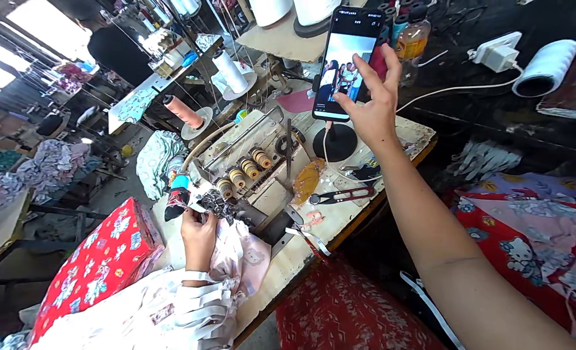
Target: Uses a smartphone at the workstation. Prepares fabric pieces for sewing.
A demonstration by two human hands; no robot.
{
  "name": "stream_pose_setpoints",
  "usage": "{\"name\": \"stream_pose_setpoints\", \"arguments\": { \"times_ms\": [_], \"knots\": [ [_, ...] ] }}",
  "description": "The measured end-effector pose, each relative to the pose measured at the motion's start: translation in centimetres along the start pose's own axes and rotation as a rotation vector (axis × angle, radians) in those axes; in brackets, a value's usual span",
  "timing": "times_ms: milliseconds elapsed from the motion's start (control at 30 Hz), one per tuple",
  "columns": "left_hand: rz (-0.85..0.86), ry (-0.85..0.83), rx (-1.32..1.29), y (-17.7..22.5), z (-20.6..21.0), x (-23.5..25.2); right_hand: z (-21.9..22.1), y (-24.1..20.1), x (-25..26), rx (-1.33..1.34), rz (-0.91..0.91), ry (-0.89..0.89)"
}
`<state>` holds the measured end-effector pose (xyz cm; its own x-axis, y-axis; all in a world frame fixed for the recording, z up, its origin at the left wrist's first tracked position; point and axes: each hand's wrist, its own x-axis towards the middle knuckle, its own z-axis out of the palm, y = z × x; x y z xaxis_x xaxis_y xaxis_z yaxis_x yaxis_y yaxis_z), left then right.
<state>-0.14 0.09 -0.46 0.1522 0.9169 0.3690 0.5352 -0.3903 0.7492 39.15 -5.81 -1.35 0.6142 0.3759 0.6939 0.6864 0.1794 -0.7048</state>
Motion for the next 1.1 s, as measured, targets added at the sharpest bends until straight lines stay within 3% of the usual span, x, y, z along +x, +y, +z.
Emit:
{"name": "stream_pose_setpoints", "arguments": {
  "times_ms": [567,867,1000,1100],
  "knots": [
    [0.009,-0.01,-0.011,-0.3,0.0,0.1,0.2,0.1,-0.3,0.013,-0.025,0.017],
    [0.008,-0.004,0.006,-0.4,-0.1,0.1,0.8,0.4,-1.8,0.084,-0.102,0.145],
    [0.005,-0.003,0.016,-0.4,-0.1,0.1,0.6,0.3,-2.7,0.264,0.03,0.141],
    [0.014,-0.009,0.001,-0.3,-0.1,0.1,0.8,-0.1,-3.6,0.393,0.248,-0.019]
  ]
}}
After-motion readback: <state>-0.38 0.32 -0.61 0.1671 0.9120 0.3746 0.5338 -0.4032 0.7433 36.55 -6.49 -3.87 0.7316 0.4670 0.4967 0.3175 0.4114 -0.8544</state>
